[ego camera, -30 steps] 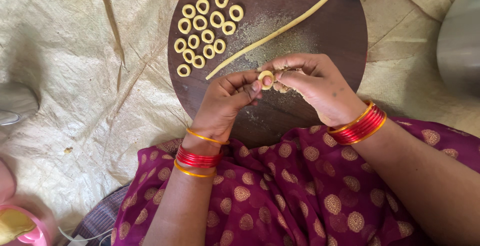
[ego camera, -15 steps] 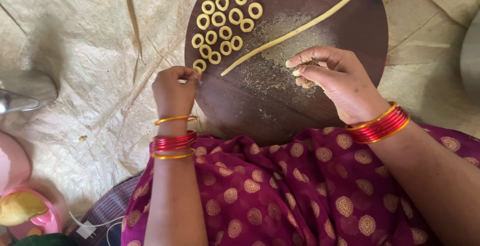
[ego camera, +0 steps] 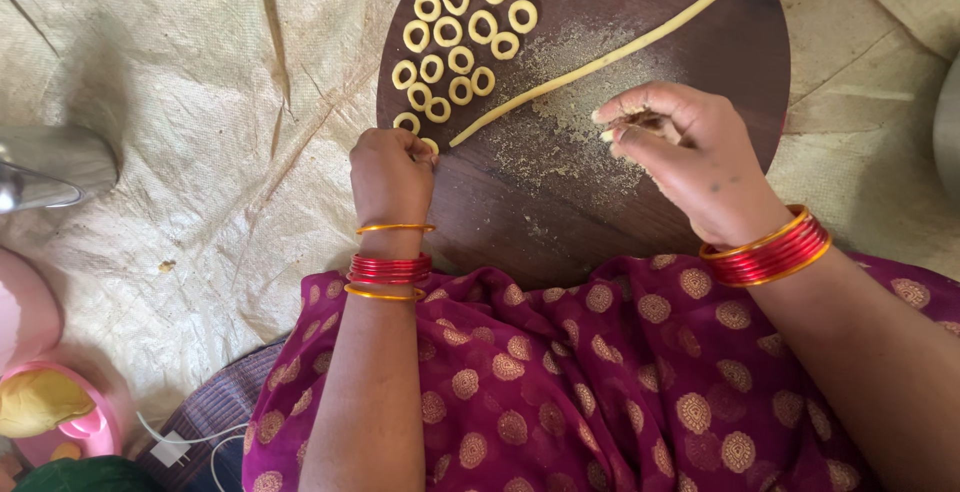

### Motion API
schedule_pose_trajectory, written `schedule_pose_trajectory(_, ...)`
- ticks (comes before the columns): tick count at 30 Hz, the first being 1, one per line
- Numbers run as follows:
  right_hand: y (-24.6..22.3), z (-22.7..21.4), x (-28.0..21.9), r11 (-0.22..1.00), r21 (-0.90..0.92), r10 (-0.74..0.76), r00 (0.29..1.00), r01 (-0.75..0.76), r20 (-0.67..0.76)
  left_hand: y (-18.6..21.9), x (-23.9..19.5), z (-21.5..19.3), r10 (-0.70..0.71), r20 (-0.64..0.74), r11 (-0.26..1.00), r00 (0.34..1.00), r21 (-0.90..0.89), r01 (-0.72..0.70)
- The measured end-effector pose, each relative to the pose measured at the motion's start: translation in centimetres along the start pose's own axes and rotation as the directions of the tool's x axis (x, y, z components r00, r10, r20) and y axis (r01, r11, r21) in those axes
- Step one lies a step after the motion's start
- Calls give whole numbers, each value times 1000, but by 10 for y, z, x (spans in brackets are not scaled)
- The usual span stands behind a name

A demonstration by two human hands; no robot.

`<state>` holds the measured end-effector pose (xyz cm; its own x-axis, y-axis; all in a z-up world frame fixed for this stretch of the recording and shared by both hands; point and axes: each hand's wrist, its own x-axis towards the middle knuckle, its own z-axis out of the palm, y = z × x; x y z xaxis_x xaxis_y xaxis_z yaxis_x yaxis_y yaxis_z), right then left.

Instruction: The person rolls small pieces of dough into thin ropes on a wooden board, then joins the ends to form rings. The rings are placed on the board and in nearby metal trays. The person repeats this process continuously.

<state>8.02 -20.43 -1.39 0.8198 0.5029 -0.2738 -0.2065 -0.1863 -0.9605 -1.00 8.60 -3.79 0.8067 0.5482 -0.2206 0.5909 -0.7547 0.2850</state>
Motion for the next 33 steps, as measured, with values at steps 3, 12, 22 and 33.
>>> schedule_pose_trajectory(3,2,-3,2,949,-305,-95,995,83,-22,1,-1,0,36,-42,999,998,32,-35)
schedule_pose_trajectory(12,12,-18,14,963,245,107,993,-114,42,7,-1,-3,-67,-5,998,998,15,67)
schedule_pose_trajectory(22,17,-22,17,970,217,114,993,-114,10,10,-2,-6,-74,-19,990,997,-120,72)
schedule_pose_trajectory(33,15,-22,32,996,70,-49,980,64,-192,44,-14,2,184,-39,983,982,35,-182)
